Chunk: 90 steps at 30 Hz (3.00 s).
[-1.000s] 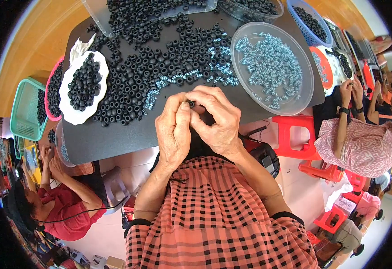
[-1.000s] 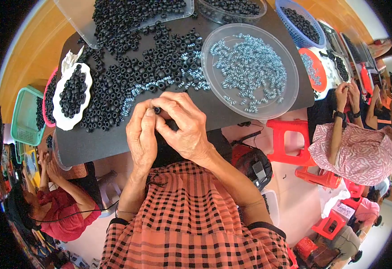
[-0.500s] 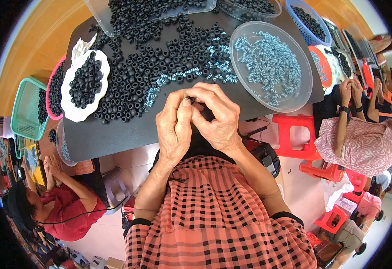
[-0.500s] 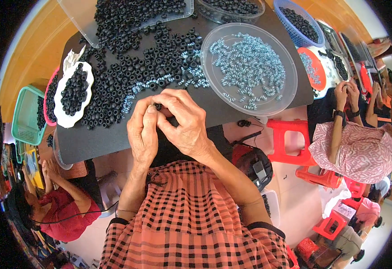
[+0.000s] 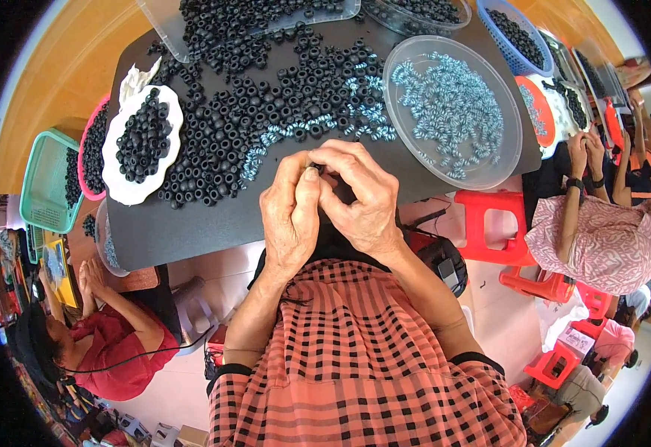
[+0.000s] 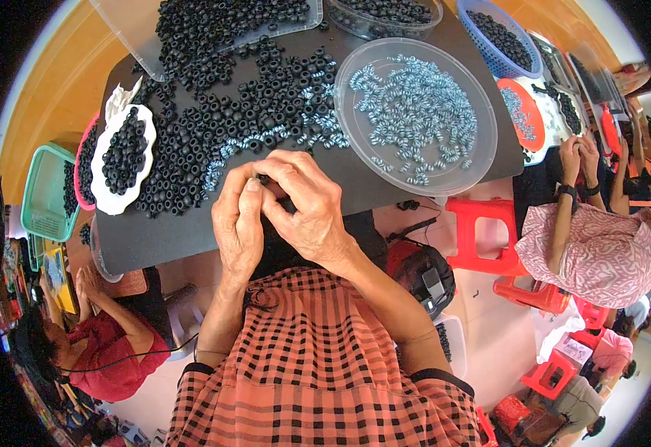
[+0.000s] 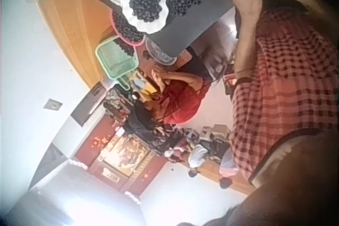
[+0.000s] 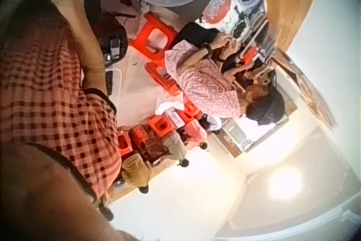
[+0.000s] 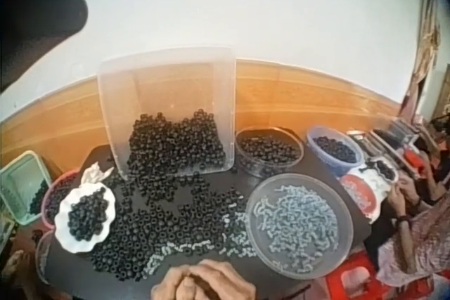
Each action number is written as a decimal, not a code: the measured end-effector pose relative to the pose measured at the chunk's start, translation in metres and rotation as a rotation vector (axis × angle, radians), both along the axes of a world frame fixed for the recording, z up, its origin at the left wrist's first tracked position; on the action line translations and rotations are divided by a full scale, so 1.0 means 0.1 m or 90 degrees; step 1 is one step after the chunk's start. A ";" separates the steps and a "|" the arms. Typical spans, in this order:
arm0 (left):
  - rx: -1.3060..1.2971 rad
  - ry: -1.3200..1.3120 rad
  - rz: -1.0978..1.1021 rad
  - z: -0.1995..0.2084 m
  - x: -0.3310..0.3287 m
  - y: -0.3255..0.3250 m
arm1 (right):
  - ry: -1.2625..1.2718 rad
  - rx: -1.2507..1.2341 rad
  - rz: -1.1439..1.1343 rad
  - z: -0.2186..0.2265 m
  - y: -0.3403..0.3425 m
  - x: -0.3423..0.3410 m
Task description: The person assembles small plastic or rubber rings by hand, inserting internal components into them.
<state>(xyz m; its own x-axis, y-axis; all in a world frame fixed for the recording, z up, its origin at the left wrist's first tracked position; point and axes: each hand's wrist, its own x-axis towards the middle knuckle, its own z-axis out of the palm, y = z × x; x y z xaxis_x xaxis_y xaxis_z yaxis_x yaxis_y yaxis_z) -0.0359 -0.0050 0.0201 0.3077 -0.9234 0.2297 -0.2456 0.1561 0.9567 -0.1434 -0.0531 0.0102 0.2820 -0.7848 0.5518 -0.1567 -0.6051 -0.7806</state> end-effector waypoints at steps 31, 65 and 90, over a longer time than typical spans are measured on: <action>0.021 -0.037 -0.013 0.01 0.00 0.02 | -0.011 0.013 0.001 0.02 -0.02 -0.01; -0.007 0.057 0.012 -0.03 -0.08 -0.01 | -0.062 0.076 0.044 0.07 -0.02 -0.09; -0.007 -0.023 0.022 -0.02 -0.06 0.06 | -0.014 0.016 0.124 -0.10 -0.09 -0.09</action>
<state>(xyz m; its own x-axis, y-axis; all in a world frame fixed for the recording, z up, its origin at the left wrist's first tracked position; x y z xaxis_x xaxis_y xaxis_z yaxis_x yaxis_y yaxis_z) -0.0422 0.0011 0.0182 0.3312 -0.9095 0.2513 -0.2856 0.1572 0.9454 -0.1519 -0.0622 0.0004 0.4176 -0.7309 0.5398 -0.0219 -0.6020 -0.7982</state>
